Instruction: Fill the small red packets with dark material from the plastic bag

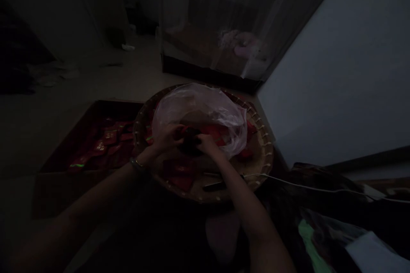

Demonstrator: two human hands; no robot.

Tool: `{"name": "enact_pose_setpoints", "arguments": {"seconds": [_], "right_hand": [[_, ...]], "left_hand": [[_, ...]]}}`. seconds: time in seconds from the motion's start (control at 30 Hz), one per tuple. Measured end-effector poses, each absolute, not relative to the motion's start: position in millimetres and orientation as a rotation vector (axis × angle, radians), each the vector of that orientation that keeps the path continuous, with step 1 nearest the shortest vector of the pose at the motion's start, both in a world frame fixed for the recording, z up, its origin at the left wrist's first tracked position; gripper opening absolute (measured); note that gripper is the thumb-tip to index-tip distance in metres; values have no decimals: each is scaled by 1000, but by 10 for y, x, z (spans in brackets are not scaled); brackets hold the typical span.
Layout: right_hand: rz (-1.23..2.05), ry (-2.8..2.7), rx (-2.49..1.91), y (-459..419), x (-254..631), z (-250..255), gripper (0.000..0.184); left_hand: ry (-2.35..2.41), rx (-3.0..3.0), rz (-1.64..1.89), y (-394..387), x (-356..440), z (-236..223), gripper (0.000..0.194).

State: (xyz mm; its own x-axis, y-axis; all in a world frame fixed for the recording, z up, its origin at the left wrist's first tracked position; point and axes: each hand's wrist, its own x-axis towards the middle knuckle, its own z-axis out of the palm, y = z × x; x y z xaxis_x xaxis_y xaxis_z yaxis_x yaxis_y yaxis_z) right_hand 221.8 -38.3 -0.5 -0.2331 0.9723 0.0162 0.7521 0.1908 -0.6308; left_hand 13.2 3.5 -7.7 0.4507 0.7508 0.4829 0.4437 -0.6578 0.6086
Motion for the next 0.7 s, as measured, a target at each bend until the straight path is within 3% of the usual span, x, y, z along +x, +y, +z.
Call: {"name": "enact_pose_setpoints", "arguments": {"seconds": [0.17, 0.4, 0.7], "right_hand": [[1018, -1598, -1561, -462, 2359, 134, 29], [1202, -1240, -1544, -549, 2395, 404, 40], [945, -1649, -1512, -460, 2257, 869, 24]], "left_hand": [[990, 2308, 1038, 23, 142, -33, 44], [940, 2358, 1001, 46, 182, -35, 42], [907, 2374, 964, 50, 232, -93, 36]]}}
